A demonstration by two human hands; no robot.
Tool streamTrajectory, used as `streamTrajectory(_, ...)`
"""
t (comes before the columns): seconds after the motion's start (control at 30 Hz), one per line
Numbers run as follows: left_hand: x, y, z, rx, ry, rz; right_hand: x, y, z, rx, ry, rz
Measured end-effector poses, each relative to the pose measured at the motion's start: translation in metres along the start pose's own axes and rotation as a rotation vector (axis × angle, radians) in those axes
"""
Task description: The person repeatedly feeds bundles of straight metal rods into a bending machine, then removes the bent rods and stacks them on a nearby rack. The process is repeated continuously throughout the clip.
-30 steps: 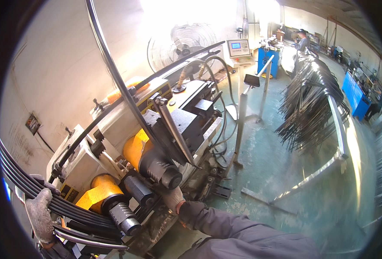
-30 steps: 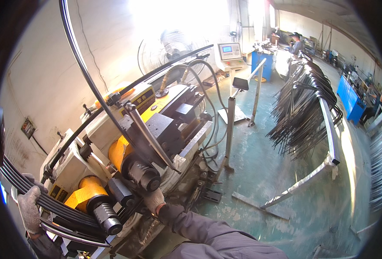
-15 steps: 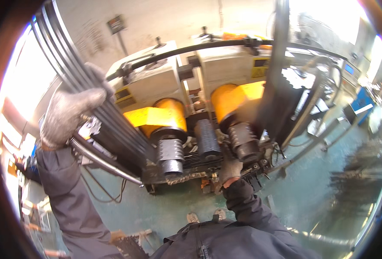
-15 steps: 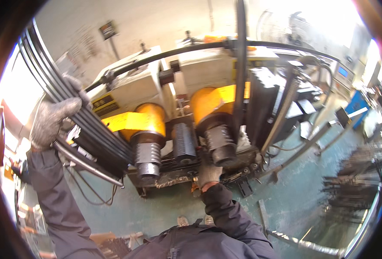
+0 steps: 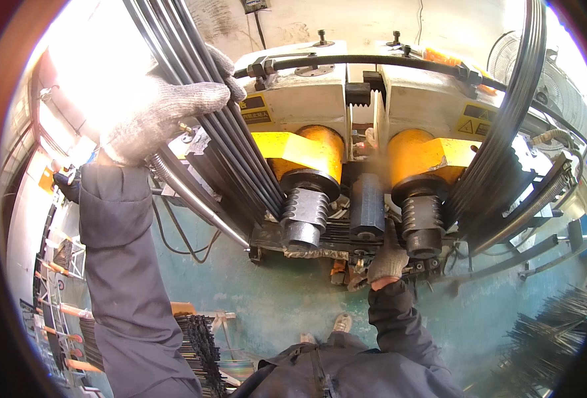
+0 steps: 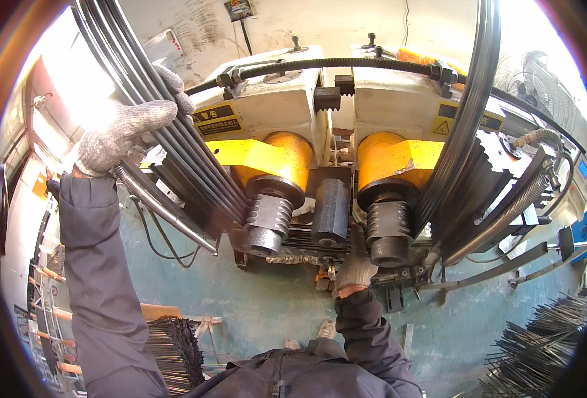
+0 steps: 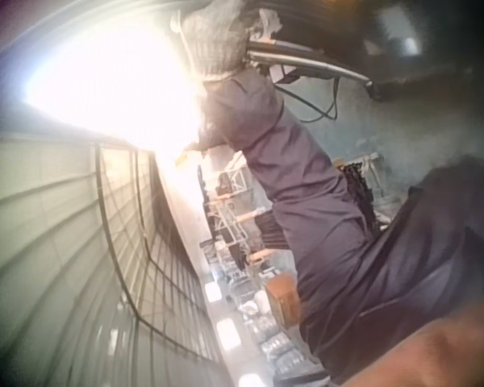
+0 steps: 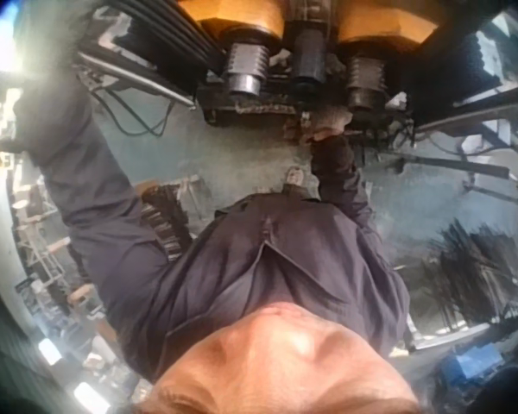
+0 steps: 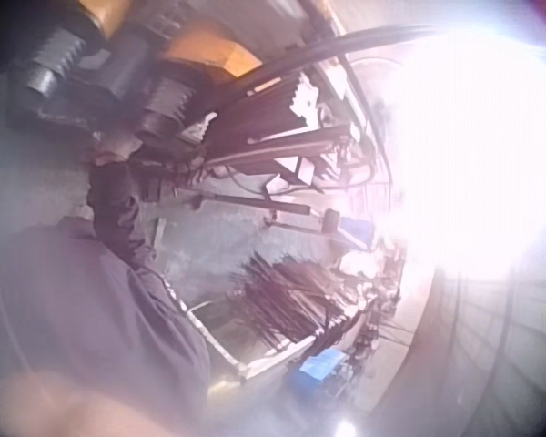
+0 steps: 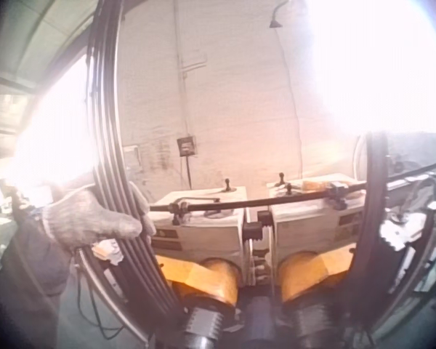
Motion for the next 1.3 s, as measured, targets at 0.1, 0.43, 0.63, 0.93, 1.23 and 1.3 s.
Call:
streamTrajectory(0.1,-0.002,-0.005,0.000,0.005,-0.054,0.092,-0.005,0.016,-0.001,-0.057,-0.024,0.208)
streamTrajectory(0.43,-0.003,0.018,0.029,0.550,-0.037,-0.209,-0.025,0.056,-0.011,-0.040,-0.100,-0.310)
streamTrajectory(0.63,-0.015,0.060,0.188,0.737,0.346,-0.789,-0.057,0.039,0.058,0.191,0.006,-0.499)
streamTrajectory(0.93,-0.040,0.077,0.622,-0.113,1.060,0.405,0.001,-0.065,0.279,0.048,-0.259,-0.095)
streamTrajectory(1.23,0.069,0.216,0.968,-0.398,1.908,0.145,0.137,-0.181,0.533,0.102,-1.098,-0.450)
streamTrajectory(1.3,0.104,0.263,1.009,-0.668,2.015,-0.160,0.161,-0.182,0.586,0.158,-1.282,-0.463)
Point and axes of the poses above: each hand's wrist, its own z-axis away from the middle knuckle, its own x-axis out of the palm, y = z × x, the point moved 6 cm from there along -z, towards the middle knuckle, and after that the axes turned 6 degrees about -z, right-handed, at the moved point
